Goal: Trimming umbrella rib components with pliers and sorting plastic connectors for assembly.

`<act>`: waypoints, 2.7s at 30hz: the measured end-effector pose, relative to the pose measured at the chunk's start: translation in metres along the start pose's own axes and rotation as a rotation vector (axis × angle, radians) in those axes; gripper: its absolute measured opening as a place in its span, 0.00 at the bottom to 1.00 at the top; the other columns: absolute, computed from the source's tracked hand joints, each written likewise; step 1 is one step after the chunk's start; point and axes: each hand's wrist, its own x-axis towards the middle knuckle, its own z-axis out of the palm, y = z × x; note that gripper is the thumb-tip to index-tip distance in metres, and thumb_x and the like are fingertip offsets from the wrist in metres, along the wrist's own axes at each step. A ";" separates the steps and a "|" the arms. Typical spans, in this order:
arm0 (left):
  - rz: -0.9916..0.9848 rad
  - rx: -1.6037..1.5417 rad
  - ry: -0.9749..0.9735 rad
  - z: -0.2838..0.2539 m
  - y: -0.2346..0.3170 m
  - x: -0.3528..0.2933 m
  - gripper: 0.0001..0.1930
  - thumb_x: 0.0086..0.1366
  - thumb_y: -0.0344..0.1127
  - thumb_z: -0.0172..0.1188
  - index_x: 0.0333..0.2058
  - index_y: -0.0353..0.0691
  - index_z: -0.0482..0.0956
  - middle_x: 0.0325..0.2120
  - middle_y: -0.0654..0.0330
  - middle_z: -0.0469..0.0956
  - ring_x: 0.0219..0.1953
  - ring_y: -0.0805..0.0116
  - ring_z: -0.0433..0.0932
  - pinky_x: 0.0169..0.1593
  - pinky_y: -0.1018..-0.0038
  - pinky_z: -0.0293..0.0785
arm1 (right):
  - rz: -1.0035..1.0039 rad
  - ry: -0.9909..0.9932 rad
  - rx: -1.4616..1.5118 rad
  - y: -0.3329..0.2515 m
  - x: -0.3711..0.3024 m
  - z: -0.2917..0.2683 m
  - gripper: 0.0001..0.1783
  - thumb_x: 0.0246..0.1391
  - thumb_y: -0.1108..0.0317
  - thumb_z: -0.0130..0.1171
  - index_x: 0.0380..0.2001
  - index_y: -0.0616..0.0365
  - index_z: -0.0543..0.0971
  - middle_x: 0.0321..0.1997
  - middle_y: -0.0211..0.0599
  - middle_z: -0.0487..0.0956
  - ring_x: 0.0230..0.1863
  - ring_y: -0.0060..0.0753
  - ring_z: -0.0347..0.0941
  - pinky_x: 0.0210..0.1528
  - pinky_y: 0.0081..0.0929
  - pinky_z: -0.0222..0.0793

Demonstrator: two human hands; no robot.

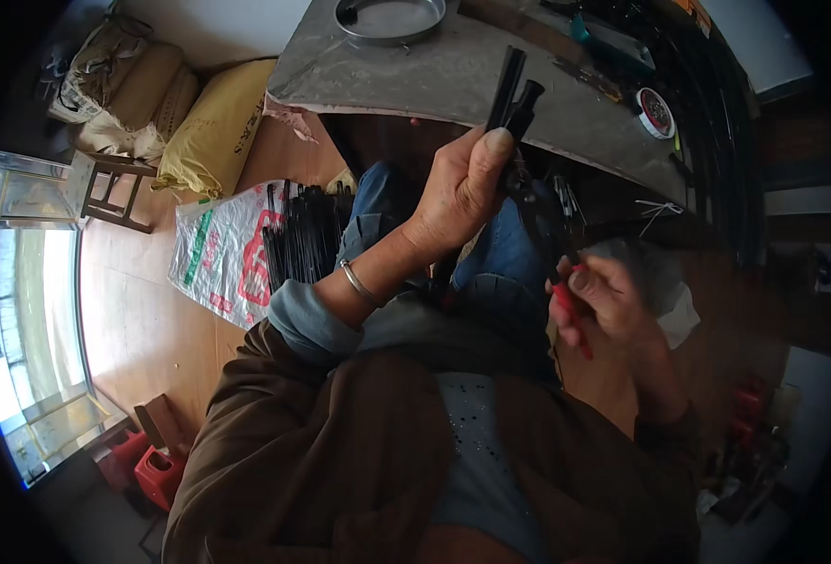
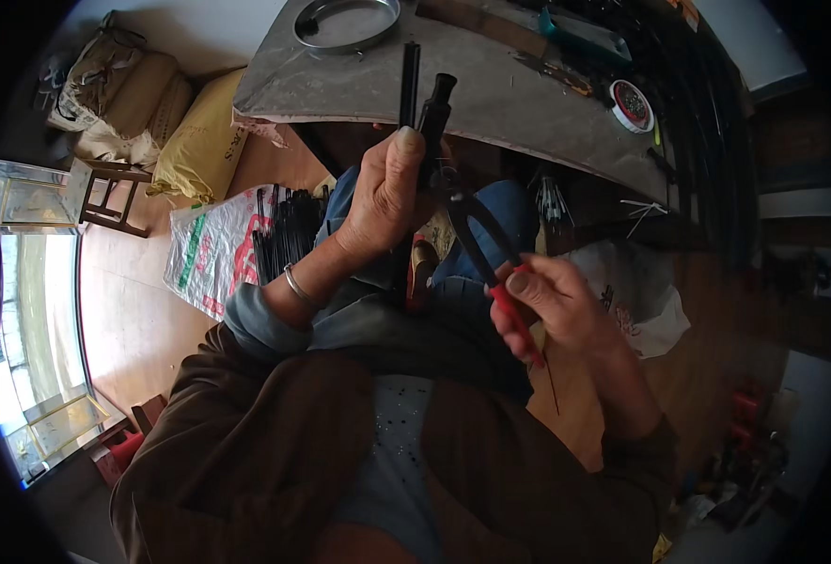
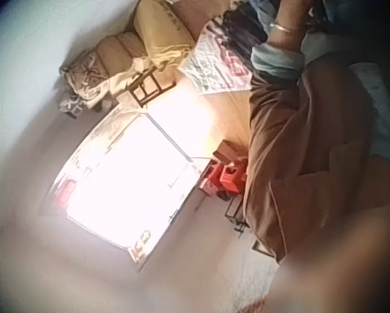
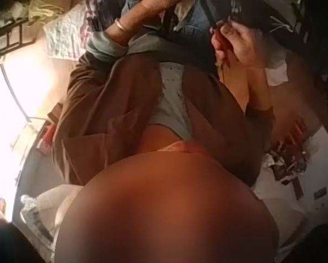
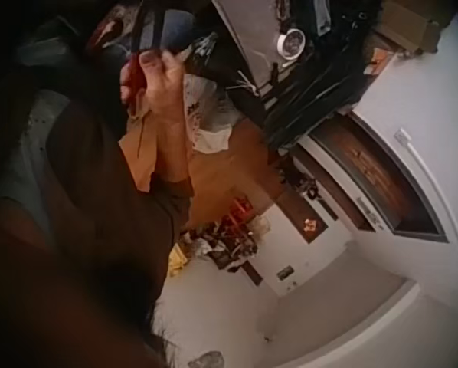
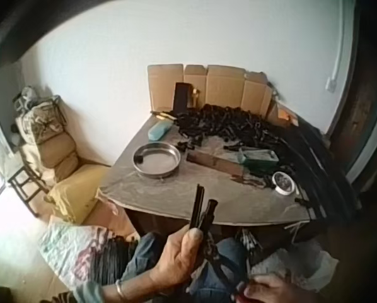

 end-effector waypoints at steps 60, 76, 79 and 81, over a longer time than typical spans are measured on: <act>-0.188 -0.235 -0.053 -0.020 -0.016 0.019 0.25 0.66 0.59 0.46 0.30 0.39 0.69 0.10 0.69 0.59 0.10 0.80 0.55 0.14 0.81 0.53 | -0.375 0.606 -1.341 -0.054 0.010 -0.002 0.21 0.41 0.80 0.61 0.36 0.57 0.62 0.32 0.43 0.73 0.33 0.50 0.74 0.33 0.41 0.68; -0.356 -0.379 -0.240 -0.019 0.007 0.011 0.30 0.65 0.64 0.44 0.24 0.38 0.70 0.10 0.64 0.65 0.10 0.78 0.61 0.14 0.80 0.56 | -0.579 0.499 -0.863 0.016 0.043 -0.016 0.17 0.39 0.82 0.62 0.32 0.58 0.66 0.26 0.40 0.73 0.29 0.42 0.75 0.31 0.31 0.71; -0.212 -0.199 -0.106 -0.017 -0.002 0.015 0.32 0.64 0.66 0.42 0.24 0.38 0.69 0.10 0.64 0.65 0.10 0.78 0.62 0.13 0.80 0.56 | -0.589 0.596 -1.055 0.003 0.038 -0.013 0.18 0.38 0.82 0.62 0.33 0.59 0.66 0.24 0.39 0.72 0.26 0.43 0.74 0.28 0.33 0.69; -0.236 -0.243 -0.063 -0.016 -0.007 0.014 0.32 0.64 0.67 0.42 0.24 0.38 0.69 0.10 0.65 0.65 0.10 0.78 0.62 0.14 0.81 0.57 | -0.551 0.612 -1.103 -0.011 0.030 -0.008 0.22 0.35 0.83 0.62 0.35 0.58 0.67 0.29 0.39 0.73 0.31 0.44 0.74 0.34 0.35 0.68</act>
